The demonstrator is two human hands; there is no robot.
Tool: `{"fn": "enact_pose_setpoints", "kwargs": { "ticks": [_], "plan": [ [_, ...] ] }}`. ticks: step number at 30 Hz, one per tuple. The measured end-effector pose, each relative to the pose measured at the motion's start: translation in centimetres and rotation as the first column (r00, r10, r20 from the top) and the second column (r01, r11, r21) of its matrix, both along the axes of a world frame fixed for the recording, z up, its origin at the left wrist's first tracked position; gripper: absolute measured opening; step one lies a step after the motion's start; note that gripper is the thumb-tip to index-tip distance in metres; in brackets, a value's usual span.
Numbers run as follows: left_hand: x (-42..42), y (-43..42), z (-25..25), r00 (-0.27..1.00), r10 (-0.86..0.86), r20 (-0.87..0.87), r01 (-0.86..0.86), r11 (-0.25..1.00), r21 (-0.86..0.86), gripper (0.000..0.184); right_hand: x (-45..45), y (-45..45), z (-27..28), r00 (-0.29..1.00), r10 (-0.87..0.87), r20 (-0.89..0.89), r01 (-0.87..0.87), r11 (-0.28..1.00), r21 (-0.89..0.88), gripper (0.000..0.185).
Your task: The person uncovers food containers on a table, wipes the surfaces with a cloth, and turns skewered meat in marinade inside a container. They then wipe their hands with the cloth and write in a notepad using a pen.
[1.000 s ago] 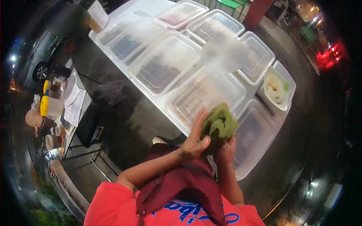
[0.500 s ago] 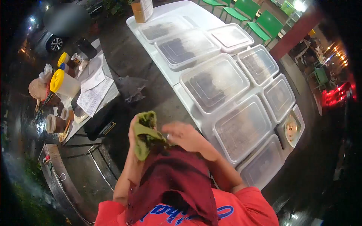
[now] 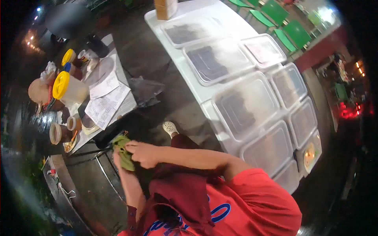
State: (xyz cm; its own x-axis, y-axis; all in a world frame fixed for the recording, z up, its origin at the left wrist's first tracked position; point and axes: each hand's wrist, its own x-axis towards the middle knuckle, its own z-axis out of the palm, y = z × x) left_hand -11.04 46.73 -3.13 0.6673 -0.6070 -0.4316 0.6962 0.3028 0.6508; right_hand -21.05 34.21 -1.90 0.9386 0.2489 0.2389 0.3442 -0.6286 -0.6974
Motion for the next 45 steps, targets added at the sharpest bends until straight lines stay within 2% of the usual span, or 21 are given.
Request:
{"fn": "enact_pose_setpoints", "kwargs": {
  "ticks": [2,5,8,11,13,15,17,18,21,24,27,29,30,32,33,35,37,39,41,43,45],
  "plan": [
    [8.1,4.6,-4.7,0.958,-0.191,0.214,0.21,0.975,-0.073,0.039,2.1,-0.8,1.5,0.968,0.25,0.025,-0.241,0.894,0.377,0.024],
    [6.4,-2.3,6.7,0.994,0.067,0.09,-0.069,0.997,0.021,0.04,5.9,-3.3,2.9,0.981,-0.164,0.099,0.081,0.824,0.561,0.063],
    [5.8,-8.1,9.6,0.975,0.173,0.142,-0.187,0.978,0.091,0.058,11.8,-5.5,2.4,0.977,-0.211,-0.007,0.177,0.804,0.568,0.096],
    [9.2,-10.4,5.6,0.969,0.212,0.127,-0.185,0.963,-0.196,0.069,17.0,-6.1,1.4,0.925,-0.316,-0.211,0.362,0.562,0.744,0.066],
    [10.8,-10.7,6.2,0.911,0.364,0.192,-0.33,0.925,-0.188,0.069,19.4,-7.1,2.1,0.955,-0.113,-0.275,0.297,0.343,0.891,0.053],
    [12.3,-11.8,9.5,0.751,0.55,0.365,-0.585,0.811,-0.018,0.064,20.3,-7.0,3.8,0.951,0.046,-0.306,0.294,0.182,0.938,0.044],
    [17.9,-7.5,6.5,0.396,0.665,0.633,-0.842,0.538,-0.039,0.055,21.4,-6.4,6.2,0.942,0.121,-0.313,0.301,0.113,0.947,0.04],
    [18.8,-7.5,7.3,0.285,0.529,0.8,-0.871,0.491,-0.015,0.052,22.2,-5.1,5.6,0.989,-0.111,-0.096,0.135,0.439,0.888,0.056],
    [20.1,-9.5,9.0,0.082,0.086,0.993,-0.931,0.362,0.045,0.049,24.5,-2.6,8.3,0.943,-0.331,0.034,0.225,0.709,0.668,0.059],
    [23.1,-6.5,6.2,0.236,0.157,0.959,-0.928,0.33,0.174,0.046,27.4,-1.9,7.5,0.978,-0.138,-0.159,0.211,0.632,0.746,0.053],
    [23.0,-6.9,8.8,0.456,0.721,0.522,-0.839,0.544,-0.02,0.046,29.6,0.4,6.1,0.957,-0.086,-0.276,0.276,0.552,0.786,0.035],
    [24.2,-5.2,7.9,0.432,0.677,0.596,-0.81,0.582,-0.074,0.049,31.5,1.1,5.7,0.945,-0.024,-0.327,0.29,0.521,0.802,0.029],
    [25.2,-4.1,7.0,0.315,0.464,0.828,-0.824,0.566,-0.004,0.051,32.7,1.8,5.8,0.931,-0.022,-0.364,0.333,0.457,0.825,0.021],
    [26.5,-2.1,5.7,0.327,0.294,0.898,-0.781,0.619,0.082,0.058,35.8,2.9,5.7,0.906,0.011,-0.424,0.385,0.396,0.834,0.022],
    [27.1,-1.3,6.7,0.46,0.461,0.759,-0.718,0.696,0.012,0.057,37.5,3.7,5.9,0.892,0.024,-0.452,0.413,0.367,0.834,0.022],
    [27.5,0.6,9.0,0.204,0.226,0.953,-0.737,0.676,-0.003,0.054,41.6,5.8,6.6,0.932,-0.147,-0.332,0.362,0.445,0.819,0.028],
    [25.8,4.9,8.2,0.675,-0.296,0.676,-0.269,0.755,0.598,0.056,47.3,6.1,8.9,0.935,-0.269,-0.23,0.344,0.534,0.772,0.031],
    [24.9,9.1,9.2,0.638,-0.374,0.673,0.119,0.912,0.394,0.062,54.0,5.9,12.0,0.92,-0.39,0.032,0.218,0.579,0.786,0.03],
    [23.5,13.9,5.3,0.554,-0.424,0.716,0.028,0.87,0.493,0.064,59.3,6.0,17.1,0.902,-0.394,0.178,0.078,0.552,0.83,0.028],
    [20.8,19.1,1.2,0.754,-0.353,0.554,-0.045,0.813,0.58,0.065,63.2,7.1,22.1,0.744,-0.477,0.468,-0.042,0.666,0.745,0.026],
    [17.3,22.9,-3.1,0.839,-0.399,0.371,0.166,0.835,0.524,0.071,67.9,7.5,24.4,0.656,-0.418,0.629,-0.145,0.748,0.648,0.026]
  ]
}}
